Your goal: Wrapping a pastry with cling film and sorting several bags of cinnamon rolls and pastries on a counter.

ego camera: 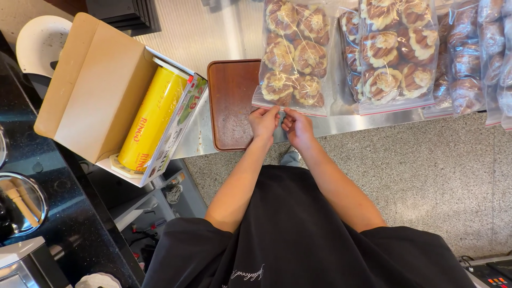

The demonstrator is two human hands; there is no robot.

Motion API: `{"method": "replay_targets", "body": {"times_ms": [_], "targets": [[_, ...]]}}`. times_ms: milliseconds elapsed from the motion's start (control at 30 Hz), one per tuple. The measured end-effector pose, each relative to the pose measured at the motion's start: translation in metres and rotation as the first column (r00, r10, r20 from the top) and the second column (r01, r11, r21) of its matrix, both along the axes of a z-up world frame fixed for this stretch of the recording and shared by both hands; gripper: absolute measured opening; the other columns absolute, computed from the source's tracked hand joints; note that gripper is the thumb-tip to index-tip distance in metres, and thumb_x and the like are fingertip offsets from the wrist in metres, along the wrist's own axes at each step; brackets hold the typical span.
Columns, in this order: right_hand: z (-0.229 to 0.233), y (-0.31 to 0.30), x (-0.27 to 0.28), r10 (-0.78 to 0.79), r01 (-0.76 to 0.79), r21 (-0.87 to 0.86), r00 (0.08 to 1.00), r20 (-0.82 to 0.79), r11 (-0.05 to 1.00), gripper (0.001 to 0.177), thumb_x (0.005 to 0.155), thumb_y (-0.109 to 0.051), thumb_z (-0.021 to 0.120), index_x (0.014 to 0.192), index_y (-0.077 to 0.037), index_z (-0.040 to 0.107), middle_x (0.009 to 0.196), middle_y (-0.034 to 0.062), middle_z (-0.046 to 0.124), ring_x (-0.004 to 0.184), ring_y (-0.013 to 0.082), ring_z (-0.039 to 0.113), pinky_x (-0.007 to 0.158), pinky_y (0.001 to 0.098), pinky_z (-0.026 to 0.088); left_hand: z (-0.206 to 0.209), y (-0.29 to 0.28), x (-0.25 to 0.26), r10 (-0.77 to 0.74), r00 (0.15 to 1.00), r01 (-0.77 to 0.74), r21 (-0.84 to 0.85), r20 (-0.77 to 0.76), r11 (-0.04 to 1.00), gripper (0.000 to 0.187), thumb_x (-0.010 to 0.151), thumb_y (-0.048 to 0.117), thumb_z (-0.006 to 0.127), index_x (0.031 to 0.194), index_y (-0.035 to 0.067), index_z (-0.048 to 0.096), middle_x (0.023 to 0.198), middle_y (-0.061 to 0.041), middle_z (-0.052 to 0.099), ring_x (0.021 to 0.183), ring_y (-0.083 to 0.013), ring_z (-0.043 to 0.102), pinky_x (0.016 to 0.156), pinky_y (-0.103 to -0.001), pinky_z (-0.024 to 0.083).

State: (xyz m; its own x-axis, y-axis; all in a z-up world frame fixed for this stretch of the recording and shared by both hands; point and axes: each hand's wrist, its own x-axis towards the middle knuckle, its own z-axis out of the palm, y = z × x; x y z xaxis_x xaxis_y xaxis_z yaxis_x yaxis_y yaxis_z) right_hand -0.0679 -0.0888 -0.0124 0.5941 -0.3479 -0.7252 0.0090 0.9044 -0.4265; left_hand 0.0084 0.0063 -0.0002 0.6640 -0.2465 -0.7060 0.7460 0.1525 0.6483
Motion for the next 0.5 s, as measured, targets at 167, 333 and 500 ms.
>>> {"method": "replay_targets", "body": {"times_ms": [167, 333, 500], "targets": [[-0.003, -0.003, 0.000, 0.011, -0.011, 0.014, 1.000, 0.001, 1.000, 0.022, 0.092, -0.007, 0.068, 0.075, -0.008, 0.054, 0.063, -0.0005, 0.045, 0.051, 0.0129, 0.039, 0.051, 0.0299, 0.033, 0.002, 0.002, -0.003, 0.008, 0.999, -0.008, -0.009, 0.052, 1.000, 0.020, 0.086, 0.005, 0.077, 0.073, -0.002, 0.064, 0.065, -0.007, 0.064, 0.048, -0.0096, 0.052, 0.044, -0.026, 0.036], [0.003, -0.004, -0.002, 0.040, -0.040, 0.022, 0.999, 0.009, 0.999, 0.021, 0.092, -0.009, 0.068, 0.076, -0.009, 0.055, 0.064, -0.0011, 0.046, 0.053, 0.0122, 0.040, 0.051, 0.0292, 0.033, 0.020, 0.002, -0.004, -0.065, 0.997, 0.064, 0.006, 0.032, 0.998, 0.021, 0.087, 0.007, 0.077, 0.073, -0.003, 0.065, 0.065, -0.007, 0.064, 0.049, -0.0096, 0.053, 0.043, -0.027, 0.038], [0.010, -0.003, -0.001, 0.023, -0.023, 0.021, 1.000, 0.000, 1.000, 0.015, 0.094, -0.013, 0.066, 0.082, -0.006, 0.060, 0.065, -0.0006, 0.048, 0.055, 0.0124, 0.043, 0.052, 0.0287, 0.033, 0.012, -0.004, -0.008, -0.081, 0.997, 0.081, -0.006, 0.015, 0.997, 0.020, 0.087, 0.007, 0.078, 0.074, -0.003, 0.066, 0.066, -0.007, 0.064, 0.050, -0.0095, 0.054, 0.045, -0.026, 0.038]]}}
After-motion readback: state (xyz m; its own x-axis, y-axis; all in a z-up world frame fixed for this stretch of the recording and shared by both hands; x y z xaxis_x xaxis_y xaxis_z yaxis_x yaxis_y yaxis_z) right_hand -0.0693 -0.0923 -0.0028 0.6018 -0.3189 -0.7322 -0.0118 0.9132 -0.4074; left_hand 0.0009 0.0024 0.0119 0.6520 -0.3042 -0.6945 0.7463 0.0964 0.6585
